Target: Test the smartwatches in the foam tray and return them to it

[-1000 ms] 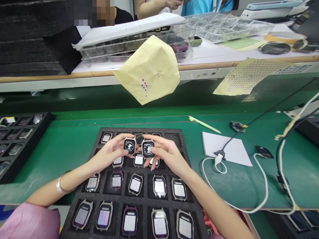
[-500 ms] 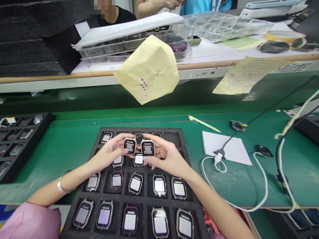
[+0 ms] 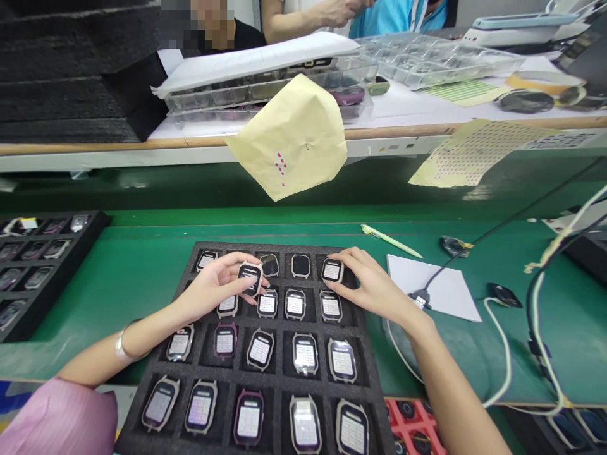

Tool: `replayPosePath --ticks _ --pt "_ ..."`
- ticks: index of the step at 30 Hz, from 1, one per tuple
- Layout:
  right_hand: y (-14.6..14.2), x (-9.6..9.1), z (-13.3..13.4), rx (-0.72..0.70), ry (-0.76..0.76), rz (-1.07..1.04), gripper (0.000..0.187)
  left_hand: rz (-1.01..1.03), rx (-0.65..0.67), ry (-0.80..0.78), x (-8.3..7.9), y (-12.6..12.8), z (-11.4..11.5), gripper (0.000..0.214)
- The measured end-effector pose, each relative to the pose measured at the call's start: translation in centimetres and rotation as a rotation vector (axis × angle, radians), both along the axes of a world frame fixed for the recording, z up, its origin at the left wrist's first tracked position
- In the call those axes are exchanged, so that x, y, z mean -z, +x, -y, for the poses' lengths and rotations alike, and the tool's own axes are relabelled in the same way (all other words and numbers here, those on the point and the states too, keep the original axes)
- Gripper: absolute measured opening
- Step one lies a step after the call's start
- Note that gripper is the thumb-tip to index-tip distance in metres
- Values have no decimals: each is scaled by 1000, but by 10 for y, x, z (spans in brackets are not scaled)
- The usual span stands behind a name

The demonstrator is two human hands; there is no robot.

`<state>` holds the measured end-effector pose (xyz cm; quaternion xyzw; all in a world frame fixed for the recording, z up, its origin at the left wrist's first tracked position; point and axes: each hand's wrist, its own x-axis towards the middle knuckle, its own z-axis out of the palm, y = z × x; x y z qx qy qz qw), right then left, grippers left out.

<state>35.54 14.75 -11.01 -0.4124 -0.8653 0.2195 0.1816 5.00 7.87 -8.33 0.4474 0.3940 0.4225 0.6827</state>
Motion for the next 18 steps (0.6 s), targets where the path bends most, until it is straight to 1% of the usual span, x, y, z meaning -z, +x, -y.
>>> replayPosePath --ticks 3,6,8,11,14,18 --pt "7 7 -6 -22 42 88 44 -8 -8 -1 -2 -1 -1 35" --pt "10 4 -10 -19 87 166 53 2 -8 7 -3 -3 0 34" --pt "7 0 -12 -37 128 195 52 15 -4 17 -2 -5 0 34" --pt "-11 -6 -11 -114 185 216 38 1 1 65 2 -10 -2 41" --pt "-37 -8 -9 -185 194 272 33 -57 -44 110 9 -15 -7 44" --pt "-61 -5 -8 -159 203 328 28 -82 -87 94 13 -18 -14 37"
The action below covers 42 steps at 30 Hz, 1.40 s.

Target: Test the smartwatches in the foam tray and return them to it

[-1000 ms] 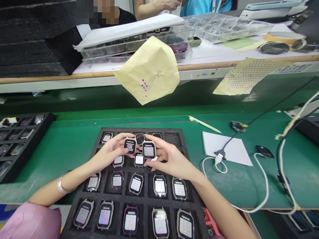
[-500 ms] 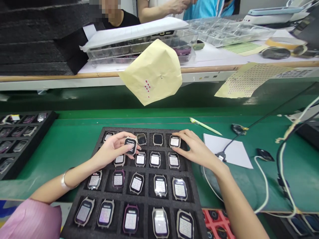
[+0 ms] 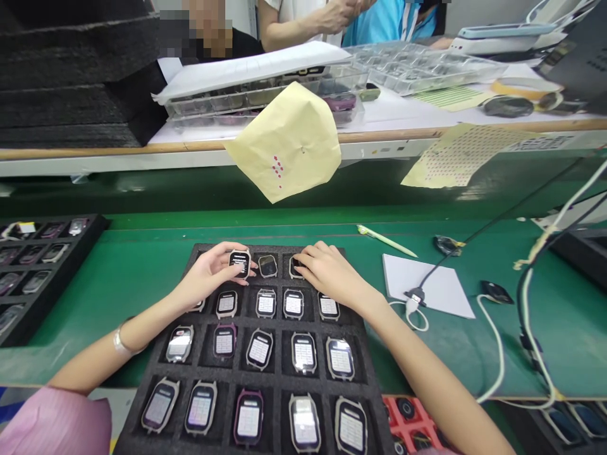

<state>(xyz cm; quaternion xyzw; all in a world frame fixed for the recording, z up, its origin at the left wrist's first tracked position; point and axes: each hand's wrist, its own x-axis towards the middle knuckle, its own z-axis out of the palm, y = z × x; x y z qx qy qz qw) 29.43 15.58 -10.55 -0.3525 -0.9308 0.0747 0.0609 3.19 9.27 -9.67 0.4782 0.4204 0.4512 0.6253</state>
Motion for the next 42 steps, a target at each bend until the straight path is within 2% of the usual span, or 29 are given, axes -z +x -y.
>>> replayPosePath --ticks 4,7,9,11,14,16,19,21,23,26,28,30,34,38,42 --pt "-8 8 -2 44 -9 -62 22 -17 3 12 2 1 -1 34" --pt "-10 13 0 90 -7 -116 20 -61 29 86 4 0 -1 34" --pt "-11 13 3 116 -10 -155 17 -165 49 158 7 -3 -1 41" --pt "-11 11 6 111 -49 -221 10 -377 43 260 12 -7 -4 45" --pt "-14 6 14 82 -191 -433 9 -819 20 439 23 -12 -11 40" --pt "-18 3 20 127 -319 -647 12 -1005 25 501 29 -12 -15 34" --pt "-23 -6 26 301 -466 -949 23 -1104 51 507 32 -5 -19 21" --pt "-25 -14 26 381 -531 -1068 26 -1186 48 497 28 4 -18 15" --pt "-25 -20 25 399 -633 -1125 30 -1281 16 492 22 15 -17 15" --pt "-23 -23 24 366 -897 -1187 45 -1388 -38 511 11 29 -16 18" --pt "-23 -21 26 322 -1057 -1237 50 -1407 -28 536 7 36 -17 22" --pt "-22 -18 28 281 -1140 -1272 49 -1389 31 556 7 42 -21 21" --pt "-22 -16 31 261 -1141 -1291 39 -1319 115 510 15 52 -31 14" --pt "-21 -18 30 220 -1176 -1297 40 -1203 76 417 22 54 -42 11" --pt "-20 -19 29 150 -1228 -1344 42 -983 62 366 22 45 -46 19"
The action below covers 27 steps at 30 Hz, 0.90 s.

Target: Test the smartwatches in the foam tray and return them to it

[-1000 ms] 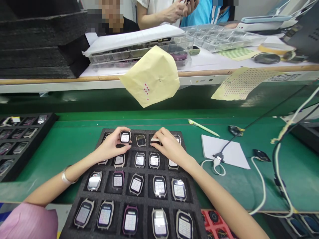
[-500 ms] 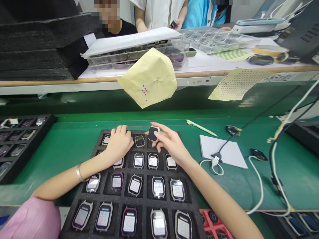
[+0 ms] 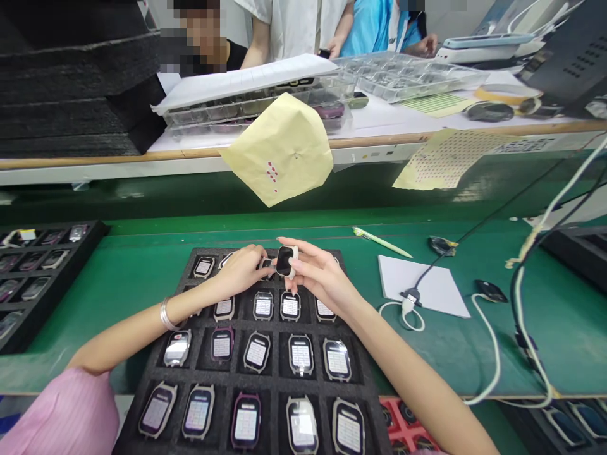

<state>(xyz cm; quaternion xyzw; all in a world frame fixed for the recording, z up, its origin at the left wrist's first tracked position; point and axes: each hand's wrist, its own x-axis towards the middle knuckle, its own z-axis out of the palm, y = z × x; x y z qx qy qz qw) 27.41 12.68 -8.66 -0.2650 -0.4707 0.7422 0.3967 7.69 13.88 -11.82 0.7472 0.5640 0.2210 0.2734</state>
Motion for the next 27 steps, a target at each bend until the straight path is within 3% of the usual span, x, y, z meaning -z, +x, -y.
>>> replayPosePath --ticks 6,12,15,20,27 --pt "1 -2 2 12 -7 5 47 449 55 -105 -15 -8 12 32" --pt "-1 0 6 14 -17 0 47 1039 -53 -461 -32 -10 36 40" --pt "-1 3 7 -21 -14 -8 43 936 -61 -423 -29 -11 41 38" --pt "-2 7 9 -34 -20 19 45 670 -11 -208 -21 -15 43 33" --pt "-3 6 13 -54 -28 3 41 492 31 -75 -30 -17 51 33"
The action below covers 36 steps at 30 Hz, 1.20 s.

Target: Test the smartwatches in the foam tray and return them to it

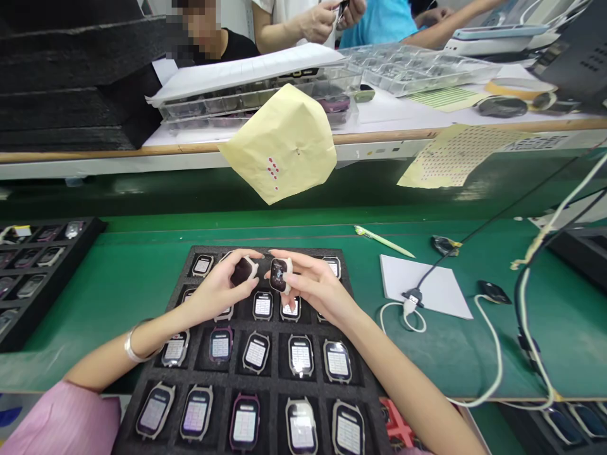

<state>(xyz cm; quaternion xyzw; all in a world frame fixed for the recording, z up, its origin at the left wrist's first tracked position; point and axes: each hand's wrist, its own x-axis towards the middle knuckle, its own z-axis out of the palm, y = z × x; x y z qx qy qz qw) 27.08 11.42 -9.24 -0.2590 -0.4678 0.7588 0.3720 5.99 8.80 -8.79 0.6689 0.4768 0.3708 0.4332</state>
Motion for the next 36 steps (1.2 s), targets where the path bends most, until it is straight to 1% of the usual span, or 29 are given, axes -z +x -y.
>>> replayPosePath --ticks 7,13,23,28,31,36 --pt "-1 -1 2 22 34 42 44 -12 5 20 -1 4 7 37" --pt "1 0 2 14 87 133 48 -35 70 86 -3 3 8 30" --pt "2 -2 4 6 109 136 47 -18 31 61 -6 2 9 29" --pt "4 -5 5 -11 139 152 46 -19 43 50 -9 1 10 27" --pt "5 -9 5 9 146 143 47 -22 12 74 -10 1 9 27" --pt "6 -14 5 35 146 142 45 -40 7 81 -11 0 10 28"
